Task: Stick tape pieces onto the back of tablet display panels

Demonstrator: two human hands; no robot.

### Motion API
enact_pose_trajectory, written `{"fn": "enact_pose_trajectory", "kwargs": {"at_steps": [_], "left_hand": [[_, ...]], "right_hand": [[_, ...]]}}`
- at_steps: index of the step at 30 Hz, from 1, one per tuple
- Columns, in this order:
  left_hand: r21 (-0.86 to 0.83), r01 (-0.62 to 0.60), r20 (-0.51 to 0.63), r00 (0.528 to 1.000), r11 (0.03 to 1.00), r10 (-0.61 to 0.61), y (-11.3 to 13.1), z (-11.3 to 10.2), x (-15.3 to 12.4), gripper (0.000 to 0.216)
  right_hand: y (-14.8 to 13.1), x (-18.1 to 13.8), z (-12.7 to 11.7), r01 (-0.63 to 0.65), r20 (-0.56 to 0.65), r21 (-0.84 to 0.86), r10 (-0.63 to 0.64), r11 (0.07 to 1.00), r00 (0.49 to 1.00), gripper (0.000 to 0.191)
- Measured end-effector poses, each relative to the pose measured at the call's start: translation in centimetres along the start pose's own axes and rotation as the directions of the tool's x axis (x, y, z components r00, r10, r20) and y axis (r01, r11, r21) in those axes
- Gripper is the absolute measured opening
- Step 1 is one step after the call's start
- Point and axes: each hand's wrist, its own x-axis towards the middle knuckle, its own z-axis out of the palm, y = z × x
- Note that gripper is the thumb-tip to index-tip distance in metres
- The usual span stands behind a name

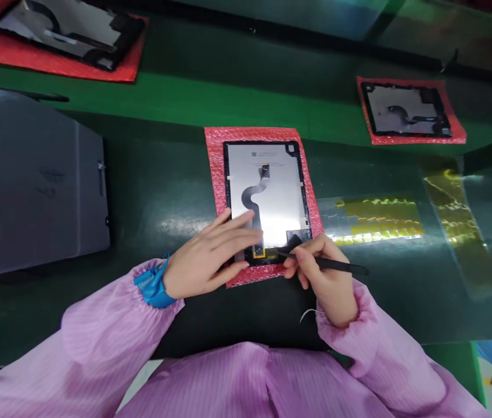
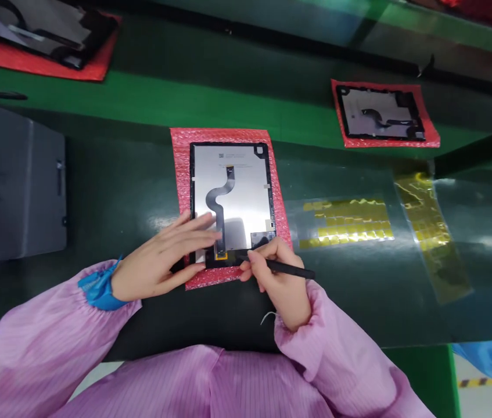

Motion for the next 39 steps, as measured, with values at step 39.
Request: {"fn": "enact_pose_trajectory", "kwargs": {"at_steps": [39], "left_hand": [[-0.035,-0.035,0.187,0.981,0.999,0.041,-0.5,0.1,0.0,0.055]], "right_hand": [[0.2,-0.8,1.8,-0.107,-0.107,-0.124,0.094,0.986,0.99,0.026]]}}
